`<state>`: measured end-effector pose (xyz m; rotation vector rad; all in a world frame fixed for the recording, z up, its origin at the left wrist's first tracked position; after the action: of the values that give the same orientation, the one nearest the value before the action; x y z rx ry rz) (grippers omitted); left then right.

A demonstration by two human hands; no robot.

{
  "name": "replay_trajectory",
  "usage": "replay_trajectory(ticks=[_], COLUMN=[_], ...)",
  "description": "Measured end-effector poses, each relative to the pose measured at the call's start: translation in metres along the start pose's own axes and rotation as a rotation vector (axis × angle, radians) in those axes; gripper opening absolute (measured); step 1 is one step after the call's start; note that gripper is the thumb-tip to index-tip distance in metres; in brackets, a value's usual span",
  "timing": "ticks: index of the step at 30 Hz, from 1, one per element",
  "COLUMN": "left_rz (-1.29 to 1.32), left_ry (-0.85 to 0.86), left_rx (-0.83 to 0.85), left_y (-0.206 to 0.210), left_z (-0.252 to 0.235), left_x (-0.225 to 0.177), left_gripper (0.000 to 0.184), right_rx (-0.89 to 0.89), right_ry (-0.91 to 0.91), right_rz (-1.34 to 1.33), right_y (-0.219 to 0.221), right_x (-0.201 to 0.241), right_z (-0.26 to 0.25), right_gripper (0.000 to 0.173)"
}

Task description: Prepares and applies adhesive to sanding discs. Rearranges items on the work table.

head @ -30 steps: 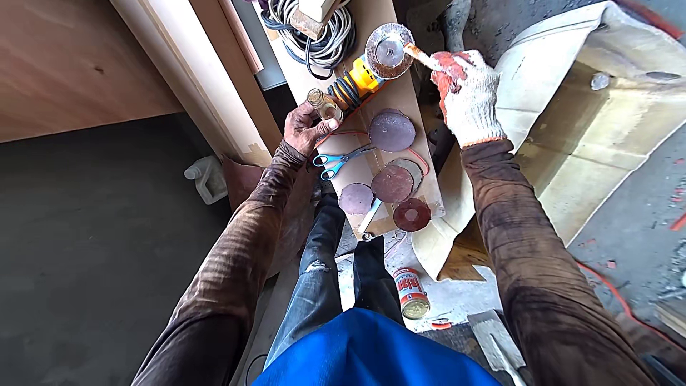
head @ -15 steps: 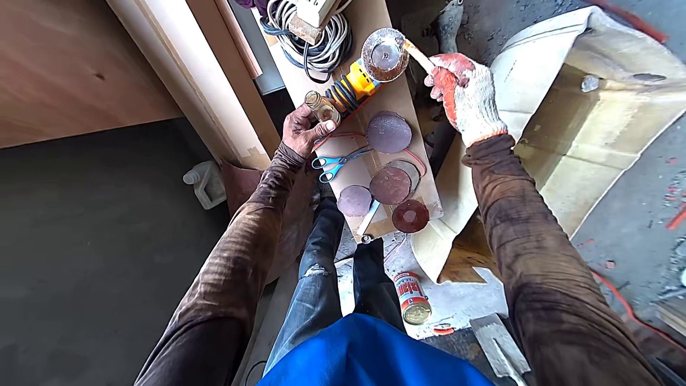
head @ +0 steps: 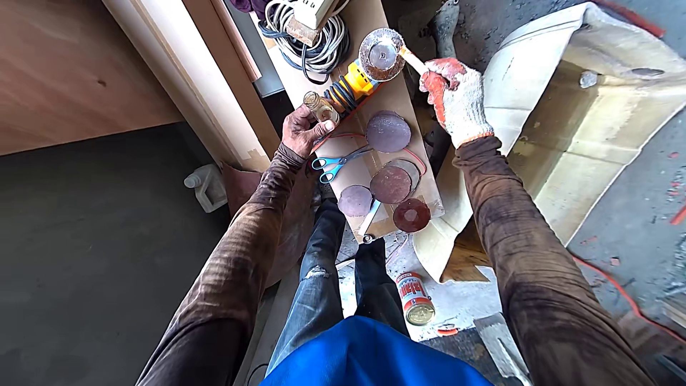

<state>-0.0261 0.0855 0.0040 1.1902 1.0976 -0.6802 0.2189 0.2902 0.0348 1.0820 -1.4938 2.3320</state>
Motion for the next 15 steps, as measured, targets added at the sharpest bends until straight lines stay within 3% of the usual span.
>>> replay_trajectory(ticks=[4,8,15], left_rz=[-0.008,-0.016,-0.005], left_ry=[-0.003,-0.014,-0.015], left_rx=[0.003,-0.014,-0.016], left_y=[0.000,-0.001,-0.001], left_z=[0.001,0.000,0.000], left_x=[0.000,0.000,0.000], left_gripper=[0.039,0.041,0.041], right_rx=[0.002,-0.165,-0.218], right_ry=[-0.031,0.089,0.221], right_rz=[0.041,-0.053,-0.020], right_y=[0.015,0.019,0.045], right_x=[0.009,-0.002,0.025], right_z=[0.025,0.032,0.062], right_gripper=[0.027,0.028,0.028])
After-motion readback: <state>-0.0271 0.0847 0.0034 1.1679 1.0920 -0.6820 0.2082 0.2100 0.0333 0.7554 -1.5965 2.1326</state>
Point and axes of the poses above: each hand's wrist, its own z-axis away from the middle knuckle, its own y-axis out of the palm, x = y × z, the point moved 9 cm from there along -z, towards the middle knuckle, and after that the axes turned 11 degrees about z, right-handed, at the moved point
